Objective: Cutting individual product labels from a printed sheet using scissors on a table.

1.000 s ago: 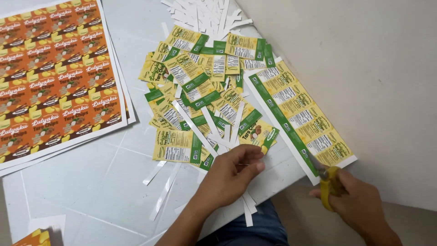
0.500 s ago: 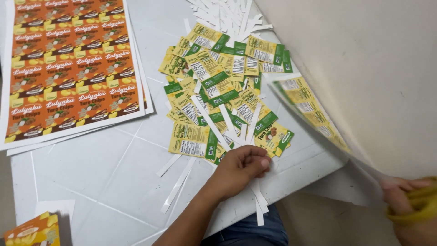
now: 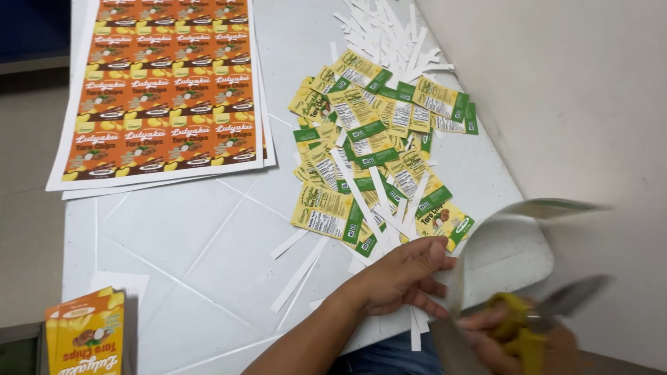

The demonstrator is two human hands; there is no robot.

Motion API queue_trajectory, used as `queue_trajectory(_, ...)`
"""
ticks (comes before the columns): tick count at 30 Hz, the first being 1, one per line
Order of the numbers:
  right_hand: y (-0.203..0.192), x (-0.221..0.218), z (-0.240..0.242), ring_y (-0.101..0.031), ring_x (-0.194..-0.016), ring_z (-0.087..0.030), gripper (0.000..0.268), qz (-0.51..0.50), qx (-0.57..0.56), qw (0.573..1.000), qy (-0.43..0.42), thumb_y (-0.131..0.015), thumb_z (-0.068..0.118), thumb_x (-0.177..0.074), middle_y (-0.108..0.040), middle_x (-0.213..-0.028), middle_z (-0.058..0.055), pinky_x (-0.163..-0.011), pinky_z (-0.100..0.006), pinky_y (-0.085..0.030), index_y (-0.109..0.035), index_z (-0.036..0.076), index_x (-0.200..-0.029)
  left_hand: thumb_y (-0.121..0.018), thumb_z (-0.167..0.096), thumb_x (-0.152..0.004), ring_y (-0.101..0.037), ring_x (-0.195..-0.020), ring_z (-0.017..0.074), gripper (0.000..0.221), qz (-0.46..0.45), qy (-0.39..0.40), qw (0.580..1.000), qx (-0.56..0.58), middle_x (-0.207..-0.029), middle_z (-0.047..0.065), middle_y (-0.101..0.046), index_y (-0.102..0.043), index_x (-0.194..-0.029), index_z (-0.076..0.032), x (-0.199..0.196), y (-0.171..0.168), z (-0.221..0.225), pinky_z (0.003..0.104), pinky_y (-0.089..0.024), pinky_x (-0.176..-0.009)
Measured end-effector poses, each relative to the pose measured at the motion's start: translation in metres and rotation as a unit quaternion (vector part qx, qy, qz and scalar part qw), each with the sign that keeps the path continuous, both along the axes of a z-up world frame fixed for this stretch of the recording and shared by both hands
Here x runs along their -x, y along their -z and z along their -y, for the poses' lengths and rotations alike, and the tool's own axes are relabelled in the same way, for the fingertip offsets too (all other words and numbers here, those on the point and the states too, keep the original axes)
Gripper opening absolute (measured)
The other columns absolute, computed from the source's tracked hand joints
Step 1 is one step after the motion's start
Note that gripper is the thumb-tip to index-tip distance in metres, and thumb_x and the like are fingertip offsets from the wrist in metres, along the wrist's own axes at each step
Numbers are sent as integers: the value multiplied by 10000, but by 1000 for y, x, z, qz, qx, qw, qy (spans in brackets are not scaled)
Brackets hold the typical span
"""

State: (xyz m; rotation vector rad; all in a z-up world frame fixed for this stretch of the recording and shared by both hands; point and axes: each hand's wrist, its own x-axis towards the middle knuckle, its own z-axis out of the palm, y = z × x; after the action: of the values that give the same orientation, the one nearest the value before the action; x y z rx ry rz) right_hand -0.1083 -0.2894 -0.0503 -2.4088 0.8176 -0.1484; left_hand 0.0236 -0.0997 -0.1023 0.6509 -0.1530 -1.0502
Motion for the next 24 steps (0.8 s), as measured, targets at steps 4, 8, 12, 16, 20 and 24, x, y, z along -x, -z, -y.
queue_trajectory(4, 64, -13, 17, -731, -1076, -300, 271, 33, -499, 864, -47, -586, -203, -769, -736, -1097, -286, -1033, -383, -538, -631, -92, -1012, -752, -391, -858, -689, -922, 206, 921, 4, -16, 997, -80, -1197, 118, -635, -317, -1597, -52, -6, 12, 4, 351, -613, -638)
queue_trajectory(8, 36, -9, -5, -767, -531, -96, 123, 7, -237, 938, -253, -947, 39, -645, -899, -732, -48, -623, -197, -555, -897, 92, -745, -524, 58, -937, -738, -926, 256, 377, 65, -7, 988, -137, -1107, 190, -745, -657, -1285, 1, -12, 1, 1, 353, -641, -771)
queue_trajectory(12, 7, -23, -3, -956, -998, -210, 204, -172, -213, 950, -148, -1006, 159, -595, -1034, -971, -69, -1067, -383, -639, -983, 86, -783, -476, 61, -943, -746, -1001, 235, 353, 150, -3, 965, -215, -1140, 152, -765, -692, -1208, -27, -18, -36, -19, 324, -616, -738)
queue_trajectory(16, -21, -35, -4, -490, -564, -167, 110, 213, -498, 841, -6, -652, 98, -913, -623, -974, -134, -508, -249, -413, -570, 25, -923, -470, -37, -908, -733, -1076, 187, 474, 293, -36, 902, -315, -1236, 77, -756, -646, -1341, -119, -20, -81, -54, 341, -603, -910)
queue_trajectory(20, -55, -52, -6, -588, -746, -201, 308, 245, -35, 969, -16, -806, -8, -995, -716, -1244, -261, -685, -304, -485, -505, -59, -1041, -422, 10, -958, -742, -1013, 180, 533, 259, -34, 934, -243, -1236, 95, -749, -588, -1453, -95, -16, -97, -85, 308, -620, -821)
queue_trajectory(24, -11, -60, 32, -667, -866, -215, 182, 284, -219, 933, -9, -648, -60, -936, -564, -948, -182, -872, -285, -523, -517, 11, -1041, -458, -55, -956, -739, -926, 147, 533, 281, -24, 901, -331, -1129, 43, -786, -614, -1458, -146, -7, -118, -115, 309, -531, -733)
